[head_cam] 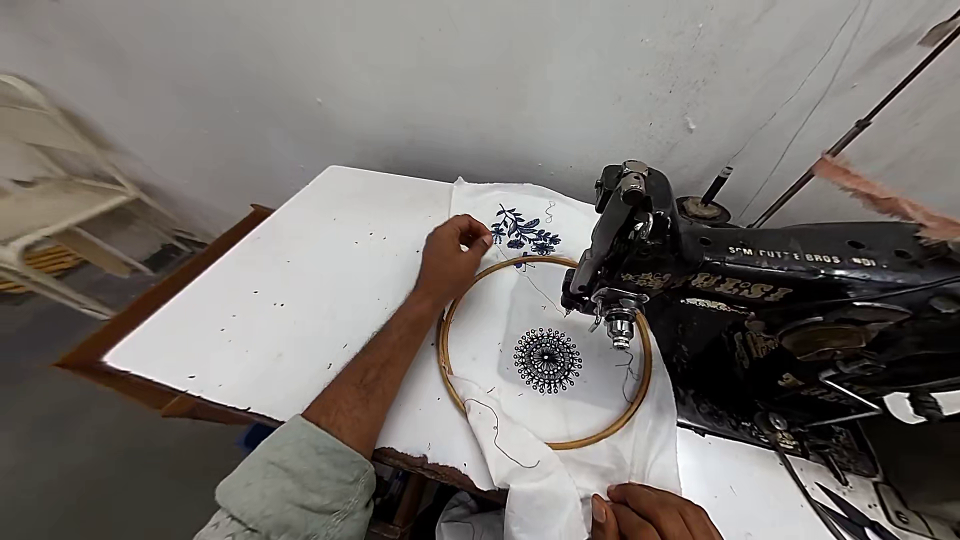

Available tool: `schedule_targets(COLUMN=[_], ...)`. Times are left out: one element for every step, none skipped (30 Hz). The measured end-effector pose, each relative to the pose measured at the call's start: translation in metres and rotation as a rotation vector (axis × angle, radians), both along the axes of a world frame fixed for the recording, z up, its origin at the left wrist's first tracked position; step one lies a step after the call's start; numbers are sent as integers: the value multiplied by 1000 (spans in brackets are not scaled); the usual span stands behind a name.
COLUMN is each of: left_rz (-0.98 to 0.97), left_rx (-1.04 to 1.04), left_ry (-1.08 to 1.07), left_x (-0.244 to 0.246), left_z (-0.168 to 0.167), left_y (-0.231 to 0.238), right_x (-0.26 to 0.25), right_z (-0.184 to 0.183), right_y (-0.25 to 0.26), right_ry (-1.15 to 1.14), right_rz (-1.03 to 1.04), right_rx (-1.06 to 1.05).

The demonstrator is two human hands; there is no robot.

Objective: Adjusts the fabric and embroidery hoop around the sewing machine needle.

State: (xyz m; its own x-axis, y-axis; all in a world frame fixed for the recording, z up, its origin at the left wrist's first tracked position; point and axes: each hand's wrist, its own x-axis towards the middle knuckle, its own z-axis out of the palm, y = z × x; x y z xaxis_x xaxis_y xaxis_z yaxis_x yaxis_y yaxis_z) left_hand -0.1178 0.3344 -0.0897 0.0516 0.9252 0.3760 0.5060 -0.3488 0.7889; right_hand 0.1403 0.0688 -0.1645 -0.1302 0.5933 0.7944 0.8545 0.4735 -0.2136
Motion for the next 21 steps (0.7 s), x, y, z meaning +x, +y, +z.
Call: schedule_targets(left_rz=[-36, -70, -96, -119, -138, -152, -160, -164, -166, -170, -172, -171, -171, -171, -172, -173, -175, -176, -176, -174, -165], left_rx=[-3, -21, -42, -62, -73, -78, -78, -77, -79, -82, -86, -90, -94, -98, -100, -102, -102, -99, -98, -101, -108], left_ry=[48, 58, 44, 30, 19, 19, 31, 55, 83, 110, 128, 138, 146, 153, 157, 159, 158, 155, 152, 149, 151], left_x=[3, 7, 9, 12, 14, 15, 16, 18, 19, 20, 20, 20, 20, 19, 19, 19, 19, 18, 18, 18, 18], left_z=[-4, -7, -9, -10, -11, -12, -13, -13, -13, -12, -12, -12, -12, -12, -12, -13, -13, -13, -13, -13, -12], left_y=[-1, -2, -2, -4, -6, -8, -10, -12, -13, -14, -13, -13, -12, -12, -11, -11, -11, -11, -11, -11, -11], right_x=[2, 4, 7, 10, 13, 15, 16, 17, 18, 17, 14, 8, 0, -10, -20, -30, -40, -49, -57, -66, -74], right_z=[0, 1, 2, 4, 7, 12, 19, 27, 36, 44, 51, 56, 58, 56, 52, 48, 45, 45, 46, 50, 56], right_y=[-1, -2, -4, -6, -9, -11, -12, -11, -8, -3, 4, 13, 23, 35, 46, 56, 64, 68, 68, 63, 53], right_ry=[25, 66, 123, 195, 280, 369, 442, 479, 466, 408, 322, 217, 108, 16, -47, -97, -146, -183, -203, -213, -213], right_rz=[33, 87, 160, 245, 328, 388, 423, 429, 413, 385, 352, 312, 256, 193, 134, 79, 43, 43, 90, 182, 304], right_rx=[-1, -6, -29, -68, -118, -176, -236, -281, -316, -344, -359, -369, -374, -383, -420, -492, -583, -651, -696, -729, -763])
